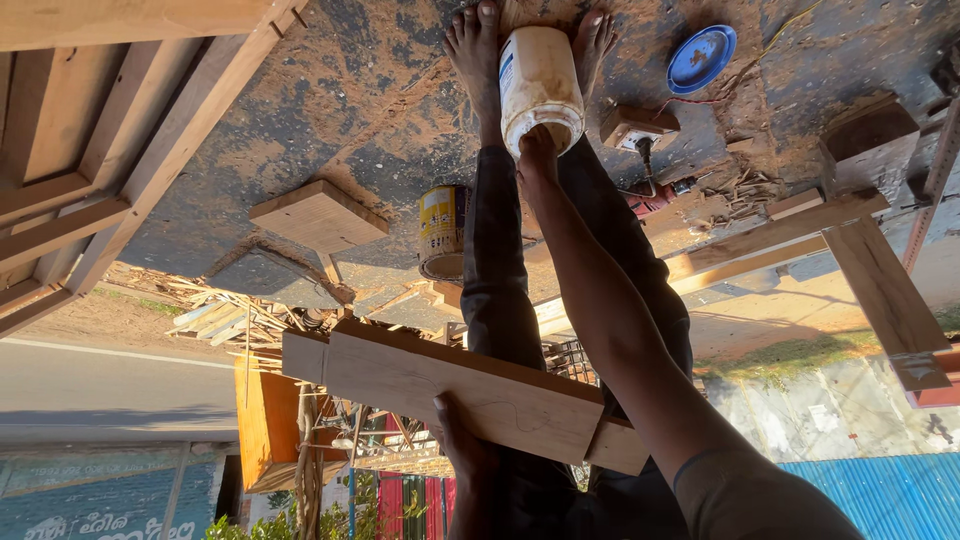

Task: The person applies white glue to wooden planks using a brush, then places the glued planks onto a wooden frame structure. The person repeats this process with multiple planks.

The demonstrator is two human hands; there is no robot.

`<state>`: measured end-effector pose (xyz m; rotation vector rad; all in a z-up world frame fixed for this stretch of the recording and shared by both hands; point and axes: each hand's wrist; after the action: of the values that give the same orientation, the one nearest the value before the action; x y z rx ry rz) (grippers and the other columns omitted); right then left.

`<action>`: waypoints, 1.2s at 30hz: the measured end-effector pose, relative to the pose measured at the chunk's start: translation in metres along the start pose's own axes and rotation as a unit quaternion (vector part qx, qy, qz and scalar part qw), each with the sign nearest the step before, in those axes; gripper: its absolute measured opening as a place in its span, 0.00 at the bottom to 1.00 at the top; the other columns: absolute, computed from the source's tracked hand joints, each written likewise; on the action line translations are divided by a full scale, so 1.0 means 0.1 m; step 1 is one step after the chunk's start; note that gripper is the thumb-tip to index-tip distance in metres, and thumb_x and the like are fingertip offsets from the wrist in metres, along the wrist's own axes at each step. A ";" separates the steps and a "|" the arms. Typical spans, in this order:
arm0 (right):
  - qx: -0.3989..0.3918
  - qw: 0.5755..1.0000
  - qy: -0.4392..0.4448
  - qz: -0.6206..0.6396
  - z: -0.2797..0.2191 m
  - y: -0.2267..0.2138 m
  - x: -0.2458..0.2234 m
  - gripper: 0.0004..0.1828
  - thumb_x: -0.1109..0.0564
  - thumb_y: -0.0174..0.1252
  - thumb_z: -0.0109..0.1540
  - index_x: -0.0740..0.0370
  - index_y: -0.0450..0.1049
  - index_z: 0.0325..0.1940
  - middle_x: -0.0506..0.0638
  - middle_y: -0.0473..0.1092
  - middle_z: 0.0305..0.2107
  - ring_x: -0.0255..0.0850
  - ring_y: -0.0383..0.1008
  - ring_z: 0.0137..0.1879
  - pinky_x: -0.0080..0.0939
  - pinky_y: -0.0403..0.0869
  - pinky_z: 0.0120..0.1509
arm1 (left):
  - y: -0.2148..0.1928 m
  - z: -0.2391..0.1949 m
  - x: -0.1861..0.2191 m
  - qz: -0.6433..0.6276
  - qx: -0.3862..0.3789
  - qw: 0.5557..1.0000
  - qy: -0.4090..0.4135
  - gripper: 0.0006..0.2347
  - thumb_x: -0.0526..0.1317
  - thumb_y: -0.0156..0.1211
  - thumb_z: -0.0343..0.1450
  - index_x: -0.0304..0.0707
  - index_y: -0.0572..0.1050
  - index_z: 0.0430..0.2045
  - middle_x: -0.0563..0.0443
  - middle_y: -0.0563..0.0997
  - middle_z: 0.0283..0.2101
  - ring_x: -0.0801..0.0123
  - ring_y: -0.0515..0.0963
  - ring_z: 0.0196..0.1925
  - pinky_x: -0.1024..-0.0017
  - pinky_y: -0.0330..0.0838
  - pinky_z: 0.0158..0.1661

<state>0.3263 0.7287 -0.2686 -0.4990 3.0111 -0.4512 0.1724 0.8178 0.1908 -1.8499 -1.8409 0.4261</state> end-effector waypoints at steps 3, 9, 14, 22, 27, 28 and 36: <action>-0.055 0.983 0.097 0.146 0.02 -0.09 -0.13 0.23 0.61 0.43 0.67 0.39 0.66 0.63 0.39 0.62 0.28 0.30 0.55 0.21 0.33 0.56 0.24 | 0.06 0.02 0.01 -0.008 0.020 1.000 -0.016 0.36 0.56 0.53 0.71 0.40 0.46 0.70 0.34 0.65 0.60 0.51 0.71 0.59 0.51 0.74 0.53; -0.146 0.945 0.101 0.274 0.11 -0.20 -0.04 0.13 0.58 0.47 0.71 0.40 0.69 0.55 0.37 0.61 0.27 0.27 0.57 0.22 0.30 0.59 0.24 | 0.06 -0.04 0.03 0.013 -0.002 1.000 -0.008 0.35 0.57 0.52 0.72 0.38 0.49 0.70 0.34 0.66 0.59 0.50 0.72 0.59 0.50 0.74 0.53; -0.204 0.847 0.118 0.477 0.16 -0.13 0.05 0.06 0.54 0.49 0.75 0.41 0.69 0.54 0.38 0.60 0.27 0.28 0.61 0.26 0.31 0.63 0.28 | 0.07 -0.05 0.02 0.016 0.044 0.998 -0.031 0.34 0.58 0.50 0.71 0.43 0.49 0.70 0.37 0.66 0.59 0.51 0.71 0.59 0.50 0.73 0.53; -0.031 0.920 0.093 0.379 -0.50 -0.64 0.18 0.17 0.50 0.49 0.68 0.53 0.70 0.60 0.51 0.71 0.35 0.40 0.75 0.38 0.41 0.78 0.41 | 0.09 -0.01 0.00 -0.021 -0.047 0.998 -0.035 0.36 0.59 0.51 0.74 0.38 0.49 0.72 0.35 0.65 0.63 0.51 0.69 0.63 0.52 0.70 0.58; -0.022 0.971 0.069 0.229 -0.75 -1.08 0.22 0.17 0.52 0.56 0.67 0.59 0.70 0.58 0.49 0.72 0.41 0.40 0.77 0.43 0.43 0.80 0.47 | 0.14 -0.07 -0.03 0.002 -0.023 0.999 -0.032 0.35 0.57 0.51 0.72 0.43 0.45 0.71 0.36 0.63 0.63 0.51 0.68 0.63 0.50 0.70 0.59; -0.042 0.978 0.064 0.194 -0.78 -1.14 0.21 0.17 0.52 0.56 0.67 0.59 0.70 0.58 0.49 0.71 0.41 0.39 0.77 0.43 0.42 0.81 0.48 | 0.16 -0.07 -0.03 -0.004 -0.029 0.999 -0.025 0.36 0.57 0.52 0.72 0.43 0.45 0.71 0.36 0.63 0.63 0.51 0.68 0.63 0.51 0.70 0.59; -0.091 0.977 -0.015 -0.194 -0.83 -1.38 -0.24 0.20 0.60 0.51 0.61 0.59 0.62 0.58 0.54 0.72 0.37 0.38 0.77 0.32 0.42 0.82 0.35 | 0.19 -0.04 -0.07 -0.024 -0.058 0.998 0.019 0.33 0.55 0.52 0.74 0.37 0.50 0.70 0.36 0.67 0.62 0.53 0.70 0.62 0.54 0.70 0.59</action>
<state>0.3828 0.6349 -0.1482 -1.1046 2.9367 -0.1785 0.1904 0.8114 0.1827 -1.8721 -1.9167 0.2714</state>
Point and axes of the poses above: each hand's wrist, its own z-axis towards the middle knuckle, its own y-axis out of the palm, x = y × z
